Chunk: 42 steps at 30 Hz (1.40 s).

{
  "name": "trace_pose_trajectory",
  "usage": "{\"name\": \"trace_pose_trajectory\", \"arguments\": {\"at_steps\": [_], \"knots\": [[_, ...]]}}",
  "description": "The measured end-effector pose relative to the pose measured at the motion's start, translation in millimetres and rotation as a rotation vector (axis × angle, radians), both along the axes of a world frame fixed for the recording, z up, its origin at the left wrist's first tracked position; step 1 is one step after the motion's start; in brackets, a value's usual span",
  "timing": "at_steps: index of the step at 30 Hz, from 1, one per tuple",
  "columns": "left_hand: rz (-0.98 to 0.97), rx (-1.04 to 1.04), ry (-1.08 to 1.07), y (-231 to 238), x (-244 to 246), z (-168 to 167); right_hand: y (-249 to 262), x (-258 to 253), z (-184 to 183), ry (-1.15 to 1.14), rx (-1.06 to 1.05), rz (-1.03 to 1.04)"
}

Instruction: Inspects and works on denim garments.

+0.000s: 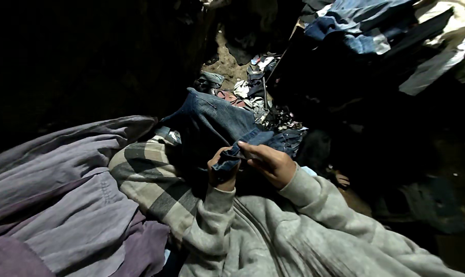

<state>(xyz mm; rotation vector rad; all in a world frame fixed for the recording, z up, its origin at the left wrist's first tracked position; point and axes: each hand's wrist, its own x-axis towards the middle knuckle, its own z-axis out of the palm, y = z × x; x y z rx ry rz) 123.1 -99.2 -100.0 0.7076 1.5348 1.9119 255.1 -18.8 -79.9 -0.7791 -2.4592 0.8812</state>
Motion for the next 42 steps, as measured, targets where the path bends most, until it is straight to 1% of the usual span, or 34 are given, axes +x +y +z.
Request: {"name": "trace_pose_trajectory", "arguments": {"at_steps": [3,5,6,10,12,13,16,19,22,24,27,30,32,35,37,40,42], "knots": [[0.004,0.022,-0.043,-1.3,0.4,-2.1,-1.4,3.8,0.1,-0.042,0.058,-0.014],[-0.011,0.076,-0.001,-1.9,0.0,-8.8,-2.3,4.5,-1.3,-0.041,0.085,-0.031],[-0.008,0.075,0.038,-1.3,0.0,-9.2,-3.1,4.1,-1.5,-0.044,0.092,-0.041],[-0.008,-0.043,0.282,0.7,1.1,-6.3,-5.2,-3.1,-5.6,-0.03,0.078,-0.094],[0.009,-0.061,0.313,1.2,2.0,-8.0,-4.3,-5.6,-6.4,-0.02,0.028,-0.087],[0.015,-0.054,0.294,0.7,1.5,-9.1,-3.4,-6.0,-6.7,-0.004,-0.006,-0.071],[0.031,-0.024,0.144,0.8,2.6,-6.4,3.0,-3.5,-6.4,0.085,-0.127,0.002],[0.078,0.03,0.158,1.4,3.3,-7.8,3.6,-0.7,-0.8,0.167,-0.25,0.054],[-0.022,0.086,0.265,-0.7,-3.0,-8.9,4.0,4.7,6.1,0.192,-0.317,0.056],[-0.113,0.088,0.272,-2.6,-6.1,-4.3,5.0,8.8,8.6,0.195,-0.326,0.057],[-0.11,0.066,0.244,-1.0,-3.9,1.8,6.1,14.1,10.6,0.166,-0.273,0.077],[-0.117,0.022,0.226,-0.2,-2.7,9.1,5.8,15.6,12.3,0.118,-0.152,0.06],[-0.148,-0.043,0.17,0.1,-3.4,17.0,4.9,15.5,15.2,0.063,-0.078,0.045],[-0.18,-0.076,0.085,0.4,-3.3,21.2,1.9,14.0,16.8,-0.003,-0.018,0.018],[-0.18,-0.065,0.056,0.3,-2.6,18.1,0.8,12.1,16.0,-0.004,0.012,0.003],[-0.206,0.027,0.128,-2.1,-4.2,1.8,0.1,10.2,14.8,0.003,0.036,-0.01],[-0.198,0.006,0.117,-2.2,-4.3,1.2,0.4,9.4,14.1,0.011,0.04,-0.008]]}}
